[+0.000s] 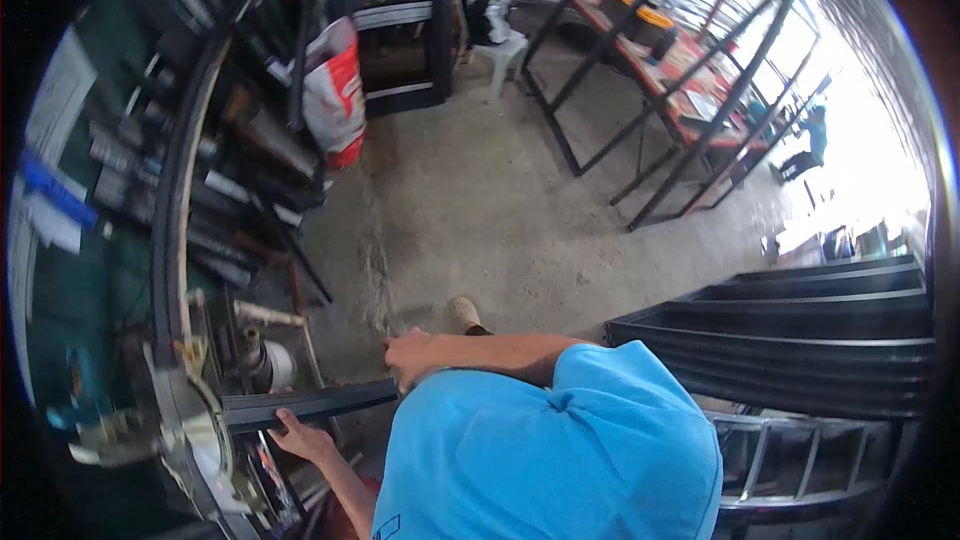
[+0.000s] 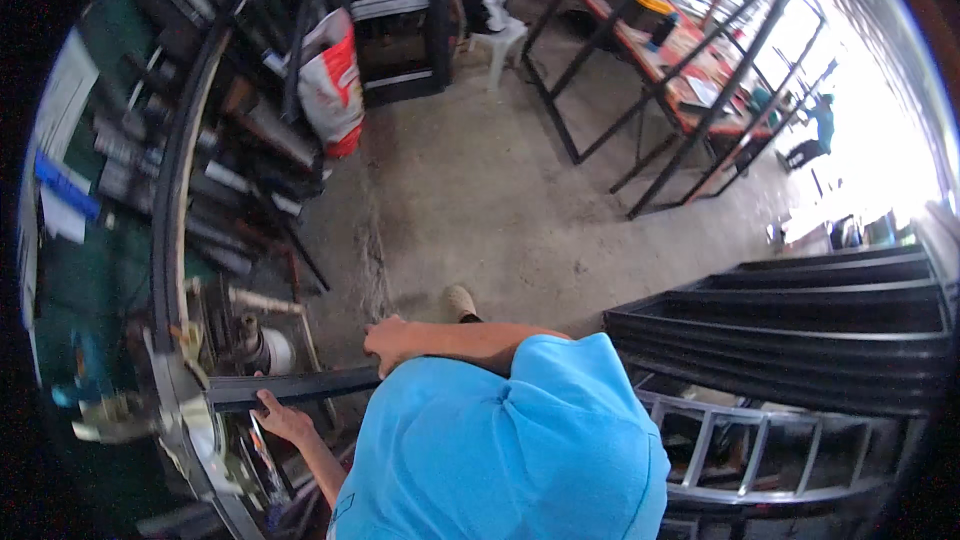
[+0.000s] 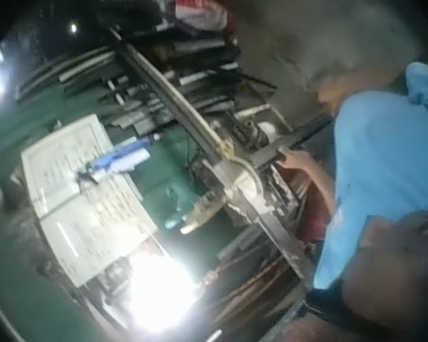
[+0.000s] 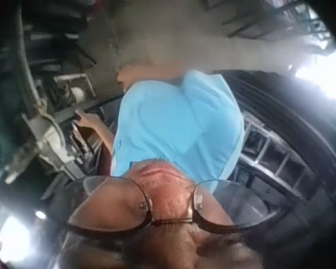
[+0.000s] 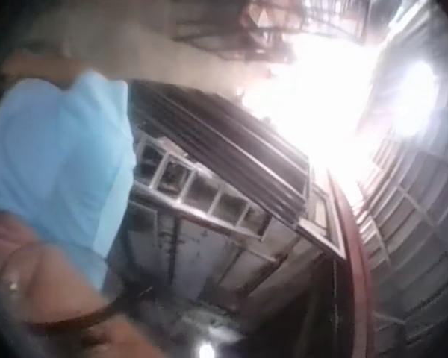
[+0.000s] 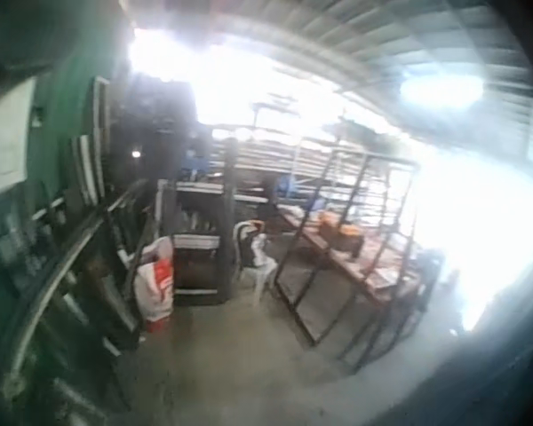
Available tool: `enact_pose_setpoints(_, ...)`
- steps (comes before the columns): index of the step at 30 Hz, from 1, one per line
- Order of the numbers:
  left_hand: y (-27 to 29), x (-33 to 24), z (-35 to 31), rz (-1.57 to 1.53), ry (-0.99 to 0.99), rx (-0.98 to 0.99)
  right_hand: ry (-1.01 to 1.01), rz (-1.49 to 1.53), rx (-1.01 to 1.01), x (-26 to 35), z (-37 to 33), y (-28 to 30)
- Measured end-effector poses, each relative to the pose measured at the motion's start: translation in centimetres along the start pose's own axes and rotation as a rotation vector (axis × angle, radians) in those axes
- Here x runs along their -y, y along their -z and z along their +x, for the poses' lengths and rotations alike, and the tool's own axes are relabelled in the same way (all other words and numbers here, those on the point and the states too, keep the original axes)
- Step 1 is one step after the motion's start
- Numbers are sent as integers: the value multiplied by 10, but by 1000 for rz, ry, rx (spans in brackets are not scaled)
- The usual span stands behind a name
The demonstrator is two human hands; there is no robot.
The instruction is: The person measures and marks a long black metal frame using a tape measure and pencil. They then position the frame on a miter saw and cut it into smaller sections. The person repeats this process, measuring and cutting multiple pieces from the frame.
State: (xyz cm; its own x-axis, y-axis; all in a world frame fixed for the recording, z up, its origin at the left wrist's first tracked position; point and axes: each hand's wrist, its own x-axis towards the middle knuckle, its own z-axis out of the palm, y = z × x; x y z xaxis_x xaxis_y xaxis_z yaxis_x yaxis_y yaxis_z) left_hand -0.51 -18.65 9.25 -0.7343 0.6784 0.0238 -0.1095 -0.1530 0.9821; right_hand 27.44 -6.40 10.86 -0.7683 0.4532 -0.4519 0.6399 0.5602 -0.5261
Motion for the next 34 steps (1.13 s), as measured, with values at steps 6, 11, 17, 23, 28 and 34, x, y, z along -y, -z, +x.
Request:
enact_pose_setpoints(6,-206,-33,17,-252,139,75,-222,10,-336,-106,-59,30)
enact_pose_setpoints(11,-363,-7,-2,-314,130,496,-311,83,-578,-213,-122,44)
enact_pose_setpoints(17,-528,18,-67,-111,72,1008,-606,310,-976,-304,-214,35)
enact_pose_setpoints(23,-640,61,-128,-91,336,1448,-787,470,-1253,-368,-257,54)
enact_pose_setpoints(28,-749,110,-149,-35,406,1562,-931,459,-1427,-433,-266,91)
enact_pose_setpoints(34,-890,131,-163,-7,432,1646,-1009,446,-1509,-521,-292,153)
